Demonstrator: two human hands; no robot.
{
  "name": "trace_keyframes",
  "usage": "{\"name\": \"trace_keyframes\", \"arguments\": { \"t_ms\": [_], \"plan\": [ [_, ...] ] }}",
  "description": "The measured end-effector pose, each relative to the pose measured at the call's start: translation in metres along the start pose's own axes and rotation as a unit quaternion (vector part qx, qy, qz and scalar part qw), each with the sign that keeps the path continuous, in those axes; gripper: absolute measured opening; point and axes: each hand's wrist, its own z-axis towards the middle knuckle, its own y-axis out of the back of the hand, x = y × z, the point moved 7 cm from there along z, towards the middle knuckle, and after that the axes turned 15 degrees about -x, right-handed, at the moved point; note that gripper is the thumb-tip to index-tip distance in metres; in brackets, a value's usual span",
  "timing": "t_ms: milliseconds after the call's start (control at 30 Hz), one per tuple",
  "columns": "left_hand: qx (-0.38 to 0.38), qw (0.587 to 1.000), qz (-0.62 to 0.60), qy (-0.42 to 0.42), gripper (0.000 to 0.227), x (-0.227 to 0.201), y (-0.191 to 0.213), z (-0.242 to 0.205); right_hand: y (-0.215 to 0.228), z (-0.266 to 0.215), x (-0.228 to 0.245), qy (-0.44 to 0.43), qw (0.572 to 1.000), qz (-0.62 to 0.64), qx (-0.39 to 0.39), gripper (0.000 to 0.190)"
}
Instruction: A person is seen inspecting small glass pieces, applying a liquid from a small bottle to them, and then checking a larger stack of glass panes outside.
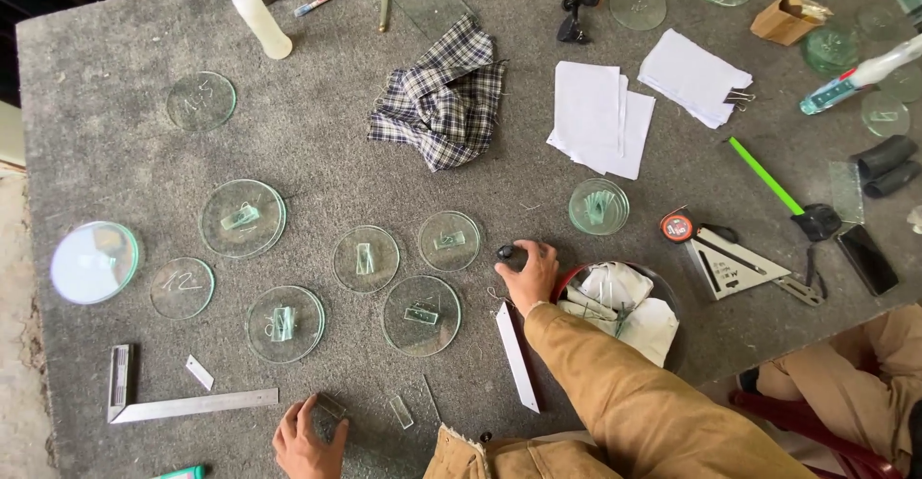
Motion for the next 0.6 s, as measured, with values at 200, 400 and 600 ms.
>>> {"name": "trace_keyframes", "arguments": {
  "t_ms": [200,400,600],
  "plan": [
    [0.085,0.996,-0.005,0.030,0.110,-0.009,0.012,0.002,-0.007,0.006,0.005,0.035,0.997,0.063,0.002,0.041],
    [0.015,0.969,-0.241,-0.060,0.058,-0.111,0.086,0.002,0.043,-0.051,0.070,0.094,0.969,0.091,0.208,0.029],
    [0.134,0.908,-0.355,-0.178,0.048,-0.217,0.155,-0.051,0.096,-0.171,0.096,0.182,0.848,0.039,0.496,0.028]
  ]
}}
